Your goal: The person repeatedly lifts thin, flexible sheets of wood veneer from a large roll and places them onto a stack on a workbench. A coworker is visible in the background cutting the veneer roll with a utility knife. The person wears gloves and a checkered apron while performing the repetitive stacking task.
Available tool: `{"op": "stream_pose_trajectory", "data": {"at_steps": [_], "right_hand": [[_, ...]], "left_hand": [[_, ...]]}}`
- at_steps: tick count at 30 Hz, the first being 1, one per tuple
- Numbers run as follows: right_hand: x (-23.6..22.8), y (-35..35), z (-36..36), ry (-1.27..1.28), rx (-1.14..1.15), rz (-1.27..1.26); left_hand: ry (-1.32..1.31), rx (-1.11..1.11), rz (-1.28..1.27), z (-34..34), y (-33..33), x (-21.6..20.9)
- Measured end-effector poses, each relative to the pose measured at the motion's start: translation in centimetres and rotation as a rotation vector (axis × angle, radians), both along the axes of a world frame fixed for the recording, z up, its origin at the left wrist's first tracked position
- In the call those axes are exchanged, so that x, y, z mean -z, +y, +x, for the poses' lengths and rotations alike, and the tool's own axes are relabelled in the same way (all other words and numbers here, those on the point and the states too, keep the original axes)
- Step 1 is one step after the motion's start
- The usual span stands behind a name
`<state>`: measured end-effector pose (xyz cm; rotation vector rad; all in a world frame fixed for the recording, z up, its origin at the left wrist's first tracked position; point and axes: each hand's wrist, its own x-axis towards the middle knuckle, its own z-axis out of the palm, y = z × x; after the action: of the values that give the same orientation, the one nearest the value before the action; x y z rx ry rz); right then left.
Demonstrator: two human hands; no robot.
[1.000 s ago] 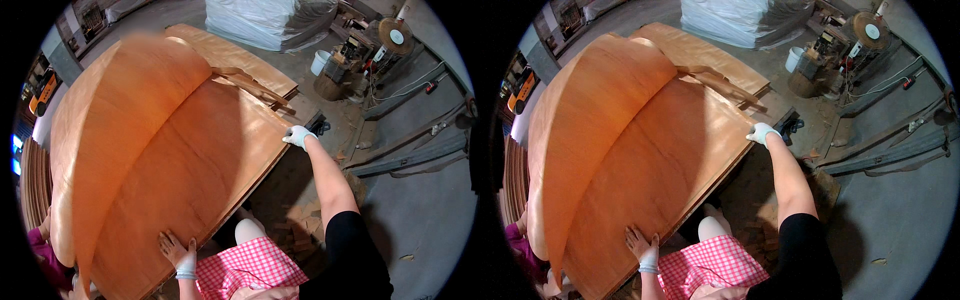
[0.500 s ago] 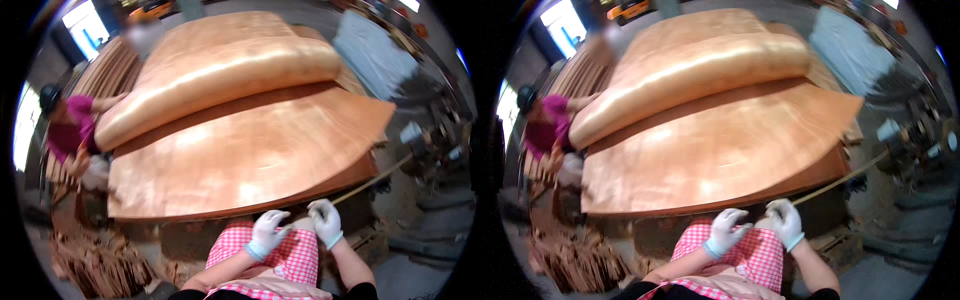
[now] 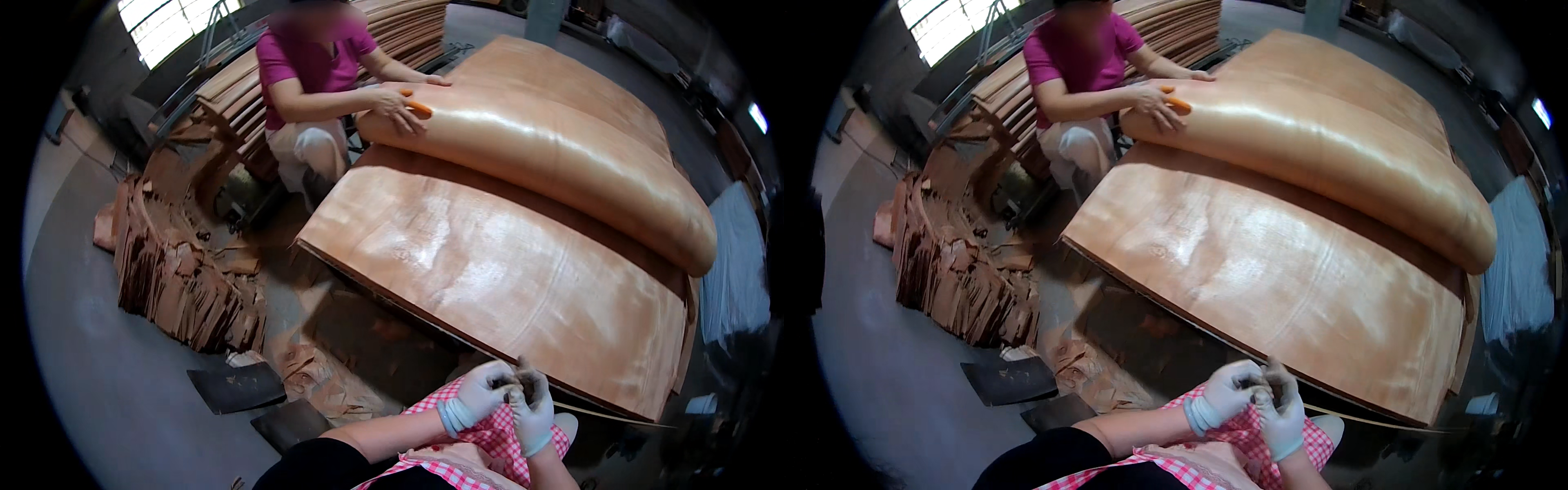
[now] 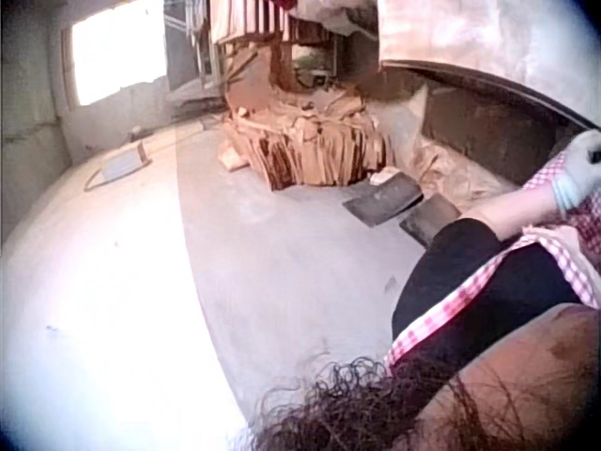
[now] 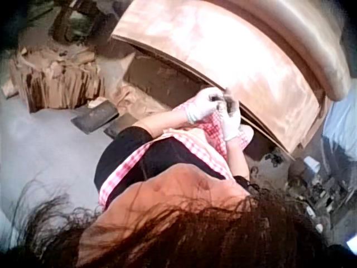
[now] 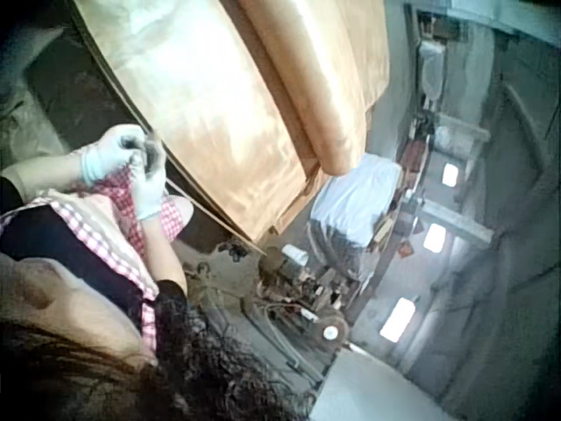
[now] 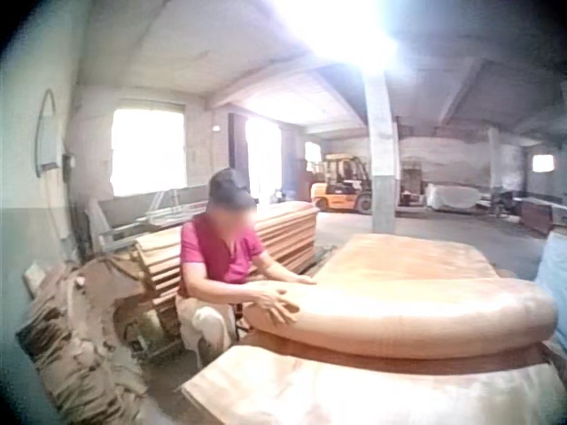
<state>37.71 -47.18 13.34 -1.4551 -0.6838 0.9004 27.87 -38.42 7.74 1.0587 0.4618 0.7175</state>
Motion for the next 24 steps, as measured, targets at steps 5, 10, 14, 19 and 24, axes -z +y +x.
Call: {"op": "stream_pose_trajectory", "data": {"at_steps": [5, 10, 14, 19, 24], "right_hand": [[2.2, 0.7, 6.5, -0.617, -0.192, -0.371], [1.5, -3.4, 12.3, -0.388, -0.167, -0.616], [2.5, -7.1, 16.4, -0.685, -0.085, -0.697], [1.4, -5.1, 14.7, -0.956, -0.12, -0.737], [0.6, -4.7, 14.4, -0.683, -0.095, -0.794]], "left_hand": [[0.373, -0.543, 0.085, -5.9, 11.5, 2.8], [0.528, -1.029, 0.204, -17.8, 28.6, 7.6], [0.754, -1.07, 0.302, -23.9, 36.2, 6.6], [1.085, -1.023, 0.329, -27.0, 40.3, 7.3], [1.136, -0.984, 0.284, -26.2, 41.5, 8.3]]}}
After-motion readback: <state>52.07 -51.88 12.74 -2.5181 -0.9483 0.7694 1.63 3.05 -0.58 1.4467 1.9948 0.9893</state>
